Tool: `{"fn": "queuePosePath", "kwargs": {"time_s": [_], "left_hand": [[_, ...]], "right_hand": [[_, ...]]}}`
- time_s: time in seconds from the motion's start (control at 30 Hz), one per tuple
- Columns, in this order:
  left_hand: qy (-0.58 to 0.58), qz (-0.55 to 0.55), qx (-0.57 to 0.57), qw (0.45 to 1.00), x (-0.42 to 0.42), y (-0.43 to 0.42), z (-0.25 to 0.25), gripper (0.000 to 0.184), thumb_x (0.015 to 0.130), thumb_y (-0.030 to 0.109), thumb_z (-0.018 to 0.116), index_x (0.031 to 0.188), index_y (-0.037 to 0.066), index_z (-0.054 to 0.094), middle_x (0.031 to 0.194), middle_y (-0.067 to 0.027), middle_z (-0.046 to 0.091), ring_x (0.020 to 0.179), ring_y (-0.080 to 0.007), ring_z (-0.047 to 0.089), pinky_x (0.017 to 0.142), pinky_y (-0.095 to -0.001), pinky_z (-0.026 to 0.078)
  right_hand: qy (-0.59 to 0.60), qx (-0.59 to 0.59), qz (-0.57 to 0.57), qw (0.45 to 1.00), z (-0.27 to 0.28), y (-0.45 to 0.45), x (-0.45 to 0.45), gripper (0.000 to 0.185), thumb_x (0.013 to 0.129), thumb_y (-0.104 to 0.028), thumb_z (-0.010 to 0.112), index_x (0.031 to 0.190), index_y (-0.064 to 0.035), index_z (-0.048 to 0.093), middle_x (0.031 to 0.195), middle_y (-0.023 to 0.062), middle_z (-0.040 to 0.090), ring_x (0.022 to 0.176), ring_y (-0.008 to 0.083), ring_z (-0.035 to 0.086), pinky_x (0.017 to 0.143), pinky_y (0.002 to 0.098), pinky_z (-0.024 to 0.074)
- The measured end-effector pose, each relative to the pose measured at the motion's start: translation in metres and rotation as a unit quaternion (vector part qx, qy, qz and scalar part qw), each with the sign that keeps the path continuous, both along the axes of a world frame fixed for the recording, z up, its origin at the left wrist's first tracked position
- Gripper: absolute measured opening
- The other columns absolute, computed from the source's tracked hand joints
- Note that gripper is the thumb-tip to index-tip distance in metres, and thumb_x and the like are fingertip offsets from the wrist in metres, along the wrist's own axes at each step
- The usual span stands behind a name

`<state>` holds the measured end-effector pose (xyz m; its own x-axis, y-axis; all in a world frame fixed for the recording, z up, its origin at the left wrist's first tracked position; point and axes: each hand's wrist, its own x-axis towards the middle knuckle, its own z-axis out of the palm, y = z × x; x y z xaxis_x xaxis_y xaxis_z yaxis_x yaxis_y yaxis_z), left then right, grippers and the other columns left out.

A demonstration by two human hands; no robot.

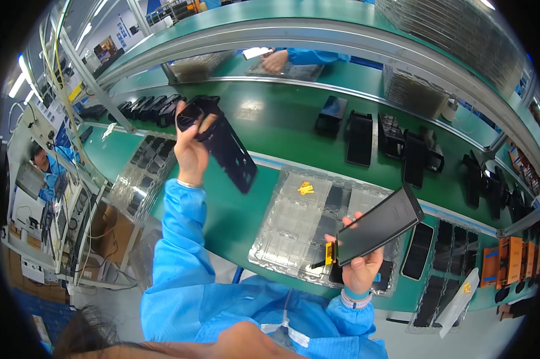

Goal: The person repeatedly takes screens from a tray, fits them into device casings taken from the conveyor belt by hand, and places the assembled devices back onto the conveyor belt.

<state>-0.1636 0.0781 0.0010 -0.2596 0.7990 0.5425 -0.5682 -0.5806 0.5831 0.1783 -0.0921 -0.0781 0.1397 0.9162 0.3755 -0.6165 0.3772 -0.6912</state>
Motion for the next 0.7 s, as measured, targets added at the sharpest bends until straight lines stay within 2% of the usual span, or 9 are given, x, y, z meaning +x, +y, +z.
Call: {"fn": "queuePosePath", "kwargs": {"time_s": [0.03, 0.07, 0.1, 0.17, 0.2, 0.33, 0.6, 0.7], "left_hand": [[-0.084, -0.028, -0.088, 0.992, 0.011, -0.006, -0.008, 0.057, 0.086, 0.025, 0.05, 0.136, 0.001, 0.04, 0.119, -0.0213, 0.056, 0.107, -0.0338, 0.058, 0.094, -0.0444, 0.048], [-0.123, -0.108, -0.106, 0.981, 0.022, -0.012, -0.014, 0.059, 0.087, 0.033, 0.046, 0.134, -0.002, 0.041, 0.12, -0.0224, 0.056, 0.107, -0.0349, 0.057, 0.094, -0.0443, 0.048], [-0.165, -0.185, -0.124, 0.961, 0.036, -0.02, -0.015, 0.063, 0.088, 0.04, 0.041, 0.132, -0.006, 0.043, 0.121, -0.0235, 0.056, 0.107, -0.036, 0.057, 0.094, -0.0441, 0.048], [-0.163, -0.234, -0.138, 0.948, 0.062, -0.032, -0.021, 0.072, 0.089, 0.048, 0.032, 0.132, -0.009, 0.041, 0.124, -0.025, 0.054, 0.109, -0.0369, 0.056, 0.095, -0.0437, 0.047], [-0.188, -0.272, -0.147, 0.932, 0.072, -0.038, -0.021, 0.072, 0.089, 0.049, 0.031, 0.134, -0.007, 0.039, 0.129, -0.0247, 0.05, 0.112, -0.0366, 0.053, 0.095, -0.0471, 0.048], [-0.123, -0.286, -0.121, 0.943, 0.103, -0.056, -0.015, 0.078, 0.09, 0.057, 0.029, 0.138, -0.004, 0.036, 0.138, -0.0238, 0.042, 0.115, -0.0366, 0.05, 0.093, -0.0539, 0.048], [-0.112, -0.313, -0.147, 0.932, 0.128, -0.072, -0.003, 0.077, 0.091, 0.058, 0.029, 0.139, -0.003, 0.034, 0.138, -0.0231, 0.041, 0.113, -0.0363, 0.052, 0.09, -0.0553, 0.049], [-0.111, -0.326, -0.15, 0.927, 0.132, -0.074, -0.005, 0.078, 0.091, 0.059, 0.029, 0.139, -0.003, 0.035, 0.137, -0.023, 0.042, 0.113, -0.0361, 0.052, 0.089, -0.0553, 0.05]], "right_hand": [[0.002, -0.003, -0.003, 1.0, 0.002, -0.001, -0.005, 0.066, 0.078, -0.028, 0.077, 0.131, -0.0015, 0.046, 0.144, 0.0232, 0.032, 0.128, 0.0381, 0.041, 0.088, 0.061, 0.0506], [-0.059, -0.001, -0.038, 0.998, 0.004, -0.002, -0.013, 0.076, 0.077, -0.033, 0.077, 0.136, -0.0026, 0.04, 0.145, 0.0216, 0.03, 0.129, 0.0353, 0.041, 0.089, 0.0582, 0.0518], [-0.084, 0.025, -0.053, 0.995, 0.004, -0.002, -0.017, 0.077, 0.076, -0.033, 0.078, 0.136, -0.0024, 0.04, 0.145, 0.0216, 0.03, 0.129, 0.0353, 0.04, 0.089, 0.0583, 0.0518], [-0.135, 0.076, -0.082, 0.985, 0.002, -0.004, -0.021, 0.08, 0.074, -0.034, 0.08, 0.135, -0.0022, 0.041, 0.145, 0.0217, 0.029, 0.129, 0.0352, 0.039, 0.089, 0.0584, 0.0517], [-0.149, 0.072, -0.095, 0.982, 0.006, -0.007, -0.023, 0.084, 0.07, -0.036, 0.082, 0.135, -0.0026, 0.041, 0.144, 0.0218, 0.029, 0.129, 0.0351, 0.038, 0.089, 0.0581, 0.0519], [-0.14, 0.065, -0.121, 0.981, 0.011, -0.012, -0.022, 0.085, 0.07, -0.039, 0.081, 0.136, -0.0039, 0.04, 0.145, 0.0212, 0.03, 0.129, 0.0361, 0.039, 0.088, 0.0571, 0.053], [-0.114, -0.003, -0.216, 0.97, 0.017, -0.013, -0.016, 0.085, 0.072, -0.047, 0.076, 0.137, -0.0064, 0.039, 0.143, 0.0222, 0.033, 0.125, 0.0372, 0.044, 0.082, 0.0515, 0.0572], [-0.084, -0.019, -0.226, 0.97, 0.017, -0.016, -0.016, 0.085, 0.071, -0.046, 0.077, 0.136, -0.0058, 0.041, 0.142, 0.0219, 0.035, 0.125, 0.0372, 0.045, 0.081, 0.0508, 0.058]]}}
